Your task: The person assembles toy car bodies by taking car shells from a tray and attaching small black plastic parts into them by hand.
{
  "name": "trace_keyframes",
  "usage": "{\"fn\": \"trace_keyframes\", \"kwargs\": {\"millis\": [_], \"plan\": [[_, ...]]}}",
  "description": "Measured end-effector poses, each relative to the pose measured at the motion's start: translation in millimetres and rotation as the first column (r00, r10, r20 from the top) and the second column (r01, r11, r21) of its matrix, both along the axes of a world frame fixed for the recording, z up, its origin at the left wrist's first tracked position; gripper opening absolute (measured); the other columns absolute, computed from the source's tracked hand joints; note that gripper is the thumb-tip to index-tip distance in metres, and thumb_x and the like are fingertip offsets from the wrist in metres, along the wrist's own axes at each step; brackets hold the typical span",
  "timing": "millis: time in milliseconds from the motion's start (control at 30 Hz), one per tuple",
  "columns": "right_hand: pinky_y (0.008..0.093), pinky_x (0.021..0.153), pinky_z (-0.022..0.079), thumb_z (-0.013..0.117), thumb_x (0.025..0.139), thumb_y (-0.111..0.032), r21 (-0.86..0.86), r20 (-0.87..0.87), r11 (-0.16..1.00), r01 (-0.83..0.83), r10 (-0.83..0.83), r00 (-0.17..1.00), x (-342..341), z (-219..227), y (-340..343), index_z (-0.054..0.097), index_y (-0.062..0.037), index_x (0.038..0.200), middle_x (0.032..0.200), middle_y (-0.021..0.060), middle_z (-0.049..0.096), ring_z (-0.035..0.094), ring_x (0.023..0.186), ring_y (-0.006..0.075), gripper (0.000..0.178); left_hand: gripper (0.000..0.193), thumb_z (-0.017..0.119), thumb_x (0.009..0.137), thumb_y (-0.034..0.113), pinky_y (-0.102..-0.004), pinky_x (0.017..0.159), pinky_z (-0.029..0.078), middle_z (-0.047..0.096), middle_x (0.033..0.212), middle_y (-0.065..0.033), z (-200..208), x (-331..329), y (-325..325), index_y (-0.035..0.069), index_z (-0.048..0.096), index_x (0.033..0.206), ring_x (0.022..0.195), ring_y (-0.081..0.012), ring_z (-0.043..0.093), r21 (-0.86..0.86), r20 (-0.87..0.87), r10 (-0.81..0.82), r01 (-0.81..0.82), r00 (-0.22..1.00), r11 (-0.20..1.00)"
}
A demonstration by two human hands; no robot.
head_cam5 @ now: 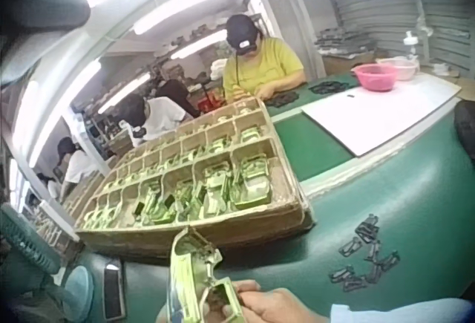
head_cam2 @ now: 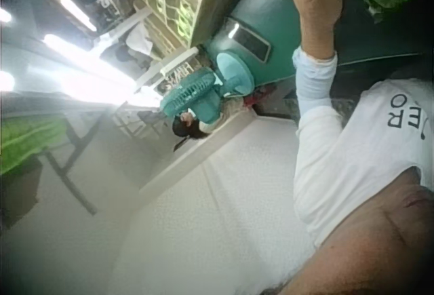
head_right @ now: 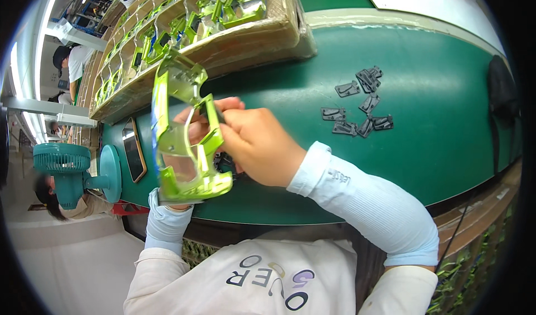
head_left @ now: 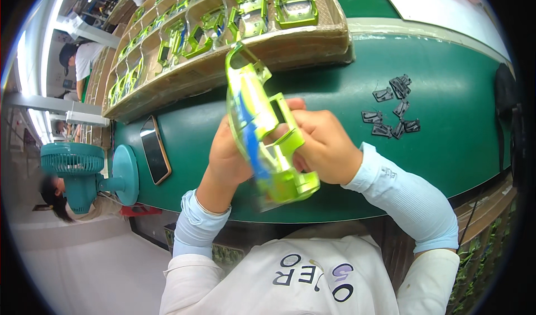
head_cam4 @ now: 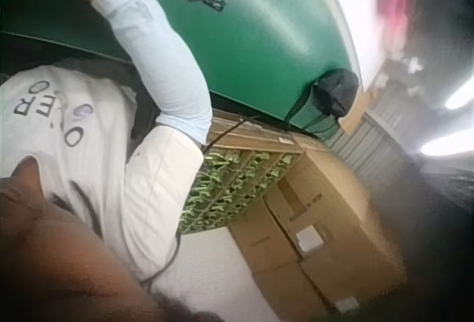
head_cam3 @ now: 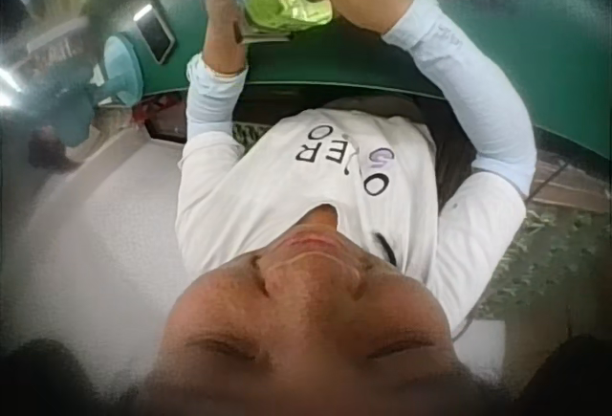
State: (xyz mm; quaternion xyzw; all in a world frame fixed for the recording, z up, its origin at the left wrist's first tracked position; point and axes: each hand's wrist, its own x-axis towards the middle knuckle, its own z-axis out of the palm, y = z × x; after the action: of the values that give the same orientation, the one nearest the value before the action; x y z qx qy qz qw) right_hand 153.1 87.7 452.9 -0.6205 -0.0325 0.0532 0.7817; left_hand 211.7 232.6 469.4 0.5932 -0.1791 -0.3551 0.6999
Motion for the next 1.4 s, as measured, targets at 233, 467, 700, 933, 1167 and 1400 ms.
{"fn": "trace_keyframes", "kwargs": {"millis": [233,467,700,933,1167,1400], "plan": [[0.0355,0.051,0.044,0.054,0.079,-0.014,-0.48,0.296,0.862,0.164,-0.017,0.955,9,-13,-16,0.058,0.0001,0.078,0.059,0.0159,0.055,0.055,0.053,0.03,0.015,0.097,0.055,0.07,0.064,-0.0443,0.1,0.029,0.023,0.136,-0.0263,-14,4,7,-0.002,0.022,0.133,0.121,-0.0327,0.036,-0.281,0.006,-0.145,0.14,0.989,0.95],[0.0342,0.062,0.046,0.066,0.065,-0.012,-0.822,0.11,0.57,0.023,0.12,0.987,11,21,-103,0.061,-0.0026,0.075,0.071,0.0117,0.061,0.06,0.071,0.0269,0.015,0.086,0.058,0.074,0.049,-0.0407,0.102,0.03,0.041,0.122,-0.0215,-25,27,20,-0.006,0.021,0.13,0.115,-0.0313,0.042,-0.644,-0.388,-0.109,-0.185,0.915,0.743],[0.036,0.063,0.047,0.064,0.061,-0.006,-0.983,-0.039,0.18,-0.047,0.047,0.998,7,5,-96,0.059,-0.0035,0.071,0.072,0.0128,0.06,0.058,0.074,0.029,0.011,0.081,0.066,0.063,0.013,-0.0398,0.1,0.031,0.036,0.128,-0.0204,-19,19,15,-0.001,0.026,0.131,0.119,-0.0311,0.037,-0.454,-0.211,0.017,-0.114,0.977,0.884],[0.0302,0.058,0.048,0.062,0.071,-0.005,-0.572,0.166,0.807,0.144,-0.058,0.984,19,13,-89,0.061,-0.0001,0.085,0.07,0.0094,0.06,0.058,0.062,0.0207,0.014,0.079,0.06,0.057,-0.016,-0.038,0.095,0.037,0.041,0.125,-0.0148,-14,8,6,0.006,0.031,0.127,0.111,-0.0268,0.046,-0.416,0.004,0.092,-0.082,0.996,0.906],[0.0252,0.065,0.05,0.062,0.074,0.001,0.155,0.133,0.985,0.075,-0.096,0.986,3,22,-54,0.057,0.0025,0.085,0.082,0.0091,0.061,0.061,0.073,0.0149,0.012,0.07,0.073,0.065,-0.002,-0.0309,0.088,0.045,0.043,0.122,-0.0139,-31,1,0,0.004,0.032,0.122,0.109,-0.0215,0.049,-0.213,0.698,0.177,-0.035,0.694,0.976],[0.0312,0.053,0.047,0.064,0.058,0.005,-0.423,0.832,0.747,0.513,0.095,0.547,-6,11,-23,0.06,-0.0008,0.079,0.078,0.0108,0.055,0.056,0.065,0.0255,0.022,0.064,0.074,0.064,0.002,-0.0335,0.09,0.042,0.047,0.119,-0.0186,-32,-6,3,0.004,0.039,0.118,0.11,-0.0286,0.048,-0.307,0.702,0.221,0.008,0.677,0.952]]}}
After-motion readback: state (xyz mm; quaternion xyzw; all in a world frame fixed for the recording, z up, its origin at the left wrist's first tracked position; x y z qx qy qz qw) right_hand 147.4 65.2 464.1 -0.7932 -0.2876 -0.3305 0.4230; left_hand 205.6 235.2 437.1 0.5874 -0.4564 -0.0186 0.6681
